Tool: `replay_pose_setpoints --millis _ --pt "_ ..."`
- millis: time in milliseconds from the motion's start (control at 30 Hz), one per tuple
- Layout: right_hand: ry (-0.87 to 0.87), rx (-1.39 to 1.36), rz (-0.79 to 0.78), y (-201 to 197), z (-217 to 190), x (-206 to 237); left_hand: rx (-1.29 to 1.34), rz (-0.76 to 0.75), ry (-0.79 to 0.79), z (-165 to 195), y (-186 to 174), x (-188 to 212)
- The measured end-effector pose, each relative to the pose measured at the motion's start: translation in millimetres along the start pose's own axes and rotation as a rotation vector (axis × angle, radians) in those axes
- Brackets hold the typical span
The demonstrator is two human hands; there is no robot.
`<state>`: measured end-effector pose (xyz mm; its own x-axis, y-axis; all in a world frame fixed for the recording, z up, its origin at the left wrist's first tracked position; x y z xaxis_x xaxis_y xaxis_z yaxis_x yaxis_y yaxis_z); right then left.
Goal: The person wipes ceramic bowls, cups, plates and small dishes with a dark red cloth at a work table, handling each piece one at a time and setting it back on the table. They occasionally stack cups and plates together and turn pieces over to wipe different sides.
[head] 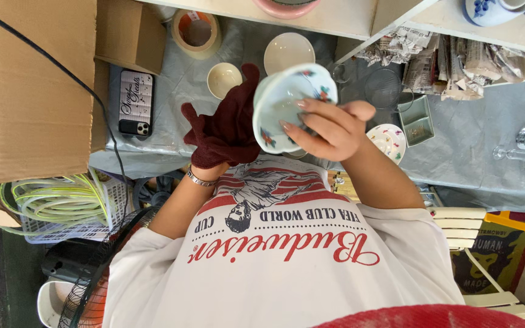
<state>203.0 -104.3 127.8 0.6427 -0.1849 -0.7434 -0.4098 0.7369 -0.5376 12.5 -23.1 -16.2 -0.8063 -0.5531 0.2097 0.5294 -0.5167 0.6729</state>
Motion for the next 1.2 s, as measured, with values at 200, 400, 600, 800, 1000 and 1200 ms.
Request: replay_pose_setpoints --millis 200,400,600,800,1000,1200 --pt "0.275 -0.569 -0.057 15 14 -7 -0.016 0.064 0.005 -11 -11 1" --pt "0.495 -1.196 0.034 38 -6 14 -0.144 0.189 0.058 -24 -21 -2" --pt "1.222 -1.336 0.423 76 -27 74 -0.441 0.076 0.078 -24 -2 -10" --pt "1.661 -1.202 0.443 92 -34 103 -0.4 -0.045 -0.024 -34 10 -24" --pt "1.478 -0.954 0.263 88 -49 83 -0.135 0.087 -0.097 -40 -22 -36" --pt "1.671 -0.796 0.35 86 -49 100 0.094 0.051 -0.147 -43 -25 -24"
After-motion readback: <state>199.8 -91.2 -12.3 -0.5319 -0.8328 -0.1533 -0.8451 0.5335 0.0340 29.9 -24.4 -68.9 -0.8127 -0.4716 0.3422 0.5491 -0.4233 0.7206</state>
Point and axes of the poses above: each hand's wrist, its own x-axis away from the middle knuckle, its own y-axis out of the palm, z = x × y, the point moved 5 cm from there along -x, towards the middle knuckle, and after that the axes turned 15 degrees about -y, right-handed, at the moved point
